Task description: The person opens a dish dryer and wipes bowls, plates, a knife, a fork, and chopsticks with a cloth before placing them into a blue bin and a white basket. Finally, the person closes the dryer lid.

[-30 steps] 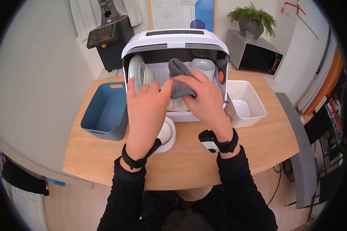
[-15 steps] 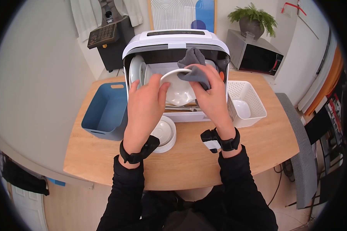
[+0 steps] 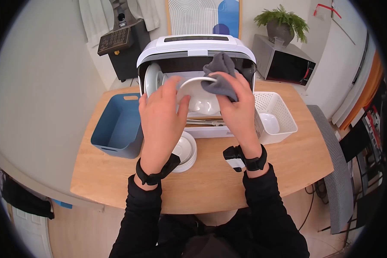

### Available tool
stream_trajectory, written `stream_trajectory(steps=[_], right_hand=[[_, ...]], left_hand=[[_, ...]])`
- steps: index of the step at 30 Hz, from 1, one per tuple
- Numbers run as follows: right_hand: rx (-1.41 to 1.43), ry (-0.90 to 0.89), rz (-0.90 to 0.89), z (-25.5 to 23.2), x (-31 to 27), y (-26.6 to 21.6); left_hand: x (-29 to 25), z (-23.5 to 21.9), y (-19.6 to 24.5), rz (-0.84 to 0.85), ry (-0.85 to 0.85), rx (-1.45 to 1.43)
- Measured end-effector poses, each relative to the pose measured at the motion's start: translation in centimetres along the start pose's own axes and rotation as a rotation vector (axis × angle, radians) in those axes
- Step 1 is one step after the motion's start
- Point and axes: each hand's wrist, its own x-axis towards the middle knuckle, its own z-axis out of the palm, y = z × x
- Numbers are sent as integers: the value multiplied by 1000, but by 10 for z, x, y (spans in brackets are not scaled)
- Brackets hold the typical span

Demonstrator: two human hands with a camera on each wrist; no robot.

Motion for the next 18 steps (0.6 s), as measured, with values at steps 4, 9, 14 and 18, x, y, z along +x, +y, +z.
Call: stream_trajectory(steps=[4, 9, 14, 18], right_hand=[[130, 24, -9, -1, 2, -2], [-168, -110, -196, -4, 0, -7], [-323, -87, -284, 0, -3, -15], [-264, 89, -240, -2, 0, -11]], left_hand=[[-5, 6, -1, -58, -62, -44], [-2, 0, -1, 181, 53, 280], [2, -1, -4, 305, 101, 262], [7, -14, 4, -141, 13, -300]])
